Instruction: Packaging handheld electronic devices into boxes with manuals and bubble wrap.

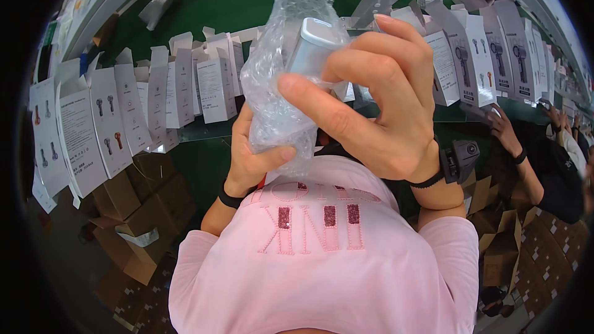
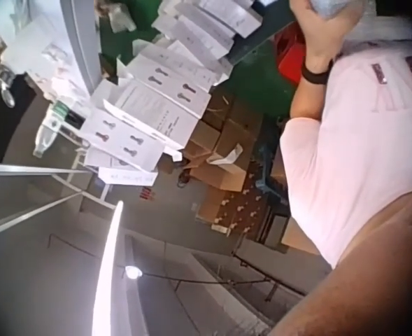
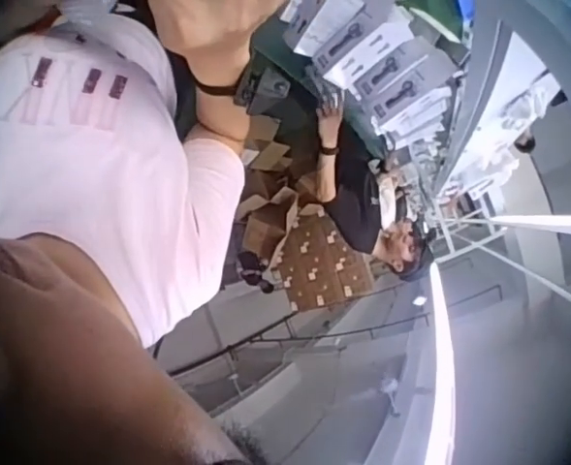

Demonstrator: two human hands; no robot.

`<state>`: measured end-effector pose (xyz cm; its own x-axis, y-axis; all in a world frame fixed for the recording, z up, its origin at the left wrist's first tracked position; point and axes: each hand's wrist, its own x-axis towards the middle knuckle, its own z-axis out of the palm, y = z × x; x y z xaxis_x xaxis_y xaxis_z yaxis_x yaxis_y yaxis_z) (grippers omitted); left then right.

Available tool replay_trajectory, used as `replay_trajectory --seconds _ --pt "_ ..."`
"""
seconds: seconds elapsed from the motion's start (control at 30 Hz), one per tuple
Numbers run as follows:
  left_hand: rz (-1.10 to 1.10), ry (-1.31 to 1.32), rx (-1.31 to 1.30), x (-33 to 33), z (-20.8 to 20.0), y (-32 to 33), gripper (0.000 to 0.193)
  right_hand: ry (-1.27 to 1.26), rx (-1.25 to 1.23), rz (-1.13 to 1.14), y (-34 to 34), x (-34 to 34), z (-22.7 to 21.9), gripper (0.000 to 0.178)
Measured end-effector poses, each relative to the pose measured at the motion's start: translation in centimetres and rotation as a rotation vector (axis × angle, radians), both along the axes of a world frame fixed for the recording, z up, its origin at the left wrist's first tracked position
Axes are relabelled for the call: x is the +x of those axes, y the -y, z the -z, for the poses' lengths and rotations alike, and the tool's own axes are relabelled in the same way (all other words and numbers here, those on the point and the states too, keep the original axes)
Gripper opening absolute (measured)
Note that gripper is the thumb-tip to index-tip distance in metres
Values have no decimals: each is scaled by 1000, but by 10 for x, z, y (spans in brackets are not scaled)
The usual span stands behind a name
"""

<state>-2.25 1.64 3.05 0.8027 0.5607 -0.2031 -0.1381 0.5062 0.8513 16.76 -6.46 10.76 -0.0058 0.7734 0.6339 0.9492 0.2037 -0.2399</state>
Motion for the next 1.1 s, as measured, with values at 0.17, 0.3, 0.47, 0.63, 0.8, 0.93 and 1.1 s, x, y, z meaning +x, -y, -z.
replay_trajectory --seconds 0.17,0.3,0.47,0.63,0.8,0.93,1.1 --pt "81 33 -208 4 1 -2 75 -23 10 -4 -6 6 5 43" --pt "104 16 -182 -1 5 -10 75 -385 163 -19 -23 15 20 73" --pt "70 20 102 -17 29 -40 76 -1042 -1018 -250 -70 42 18 56" --pt "-500 -43 38 -44 49 -61 76 -1597 -872 19 -210 75 132 27" --pt "-350 -148 -119 -76 96 -15 52 -1977 -390 272 -344 130 263 27" --pt "-371 -260 -213 -94 133 9 46 -2103 41 379 -445 151 318 36" --pt "-525 -371 -265 -102 150 15 46 -2192 82 255 -506 179 372 43"
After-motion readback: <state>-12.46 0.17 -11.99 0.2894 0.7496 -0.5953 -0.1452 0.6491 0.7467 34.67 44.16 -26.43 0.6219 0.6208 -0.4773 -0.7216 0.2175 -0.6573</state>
